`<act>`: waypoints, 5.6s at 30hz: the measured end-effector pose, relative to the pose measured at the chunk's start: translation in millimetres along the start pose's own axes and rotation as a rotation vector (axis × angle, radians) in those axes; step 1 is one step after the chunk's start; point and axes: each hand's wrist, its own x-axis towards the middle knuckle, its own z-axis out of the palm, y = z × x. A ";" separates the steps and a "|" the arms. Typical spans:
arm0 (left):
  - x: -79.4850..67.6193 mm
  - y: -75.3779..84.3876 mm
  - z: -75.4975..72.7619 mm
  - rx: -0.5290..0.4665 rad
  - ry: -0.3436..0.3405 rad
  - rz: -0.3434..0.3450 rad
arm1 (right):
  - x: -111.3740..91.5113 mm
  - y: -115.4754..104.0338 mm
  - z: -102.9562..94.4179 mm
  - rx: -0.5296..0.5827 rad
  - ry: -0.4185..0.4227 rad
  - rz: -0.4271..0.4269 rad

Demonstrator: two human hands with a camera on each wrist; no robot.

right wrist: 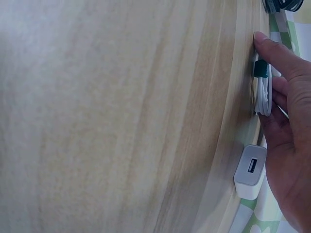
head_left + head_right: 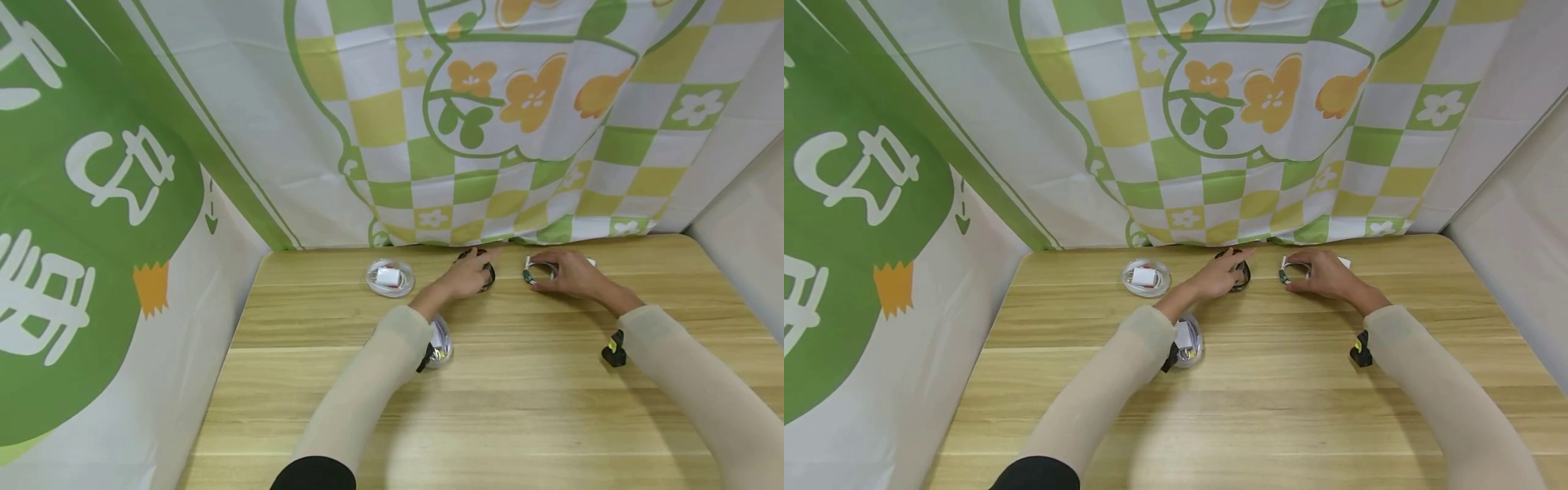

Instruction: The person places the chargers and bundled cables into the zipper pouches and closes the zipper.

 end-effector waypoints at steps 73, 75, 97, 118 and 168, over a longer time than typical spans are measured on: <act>-8.7 -17.6 -22.9 0.128 0.022 0.084 | 17.6 -37.8 -5.5 0.369 0.049 0.070; -8.8 -17.0 -22.9 0.129 0.026 0.087 | 18.4 -40.4 -6.0 0.355 0.052 0.062; -12.5 -8.1 -20.4 0.211 0.123 0.063 | 33.4 -67.2 -2.9 0.327 0.062 -0.017; -16.6 -15.3 -19.6 0.103 0.121 0.079 | 40.8 -71.6 7.1 0.281 0.022 -0.057; -29.5 -33.8 -28.8 -0.175 0.155 0.067 | 53.8 -73.5 -3.9 0.255 -0.284 0.082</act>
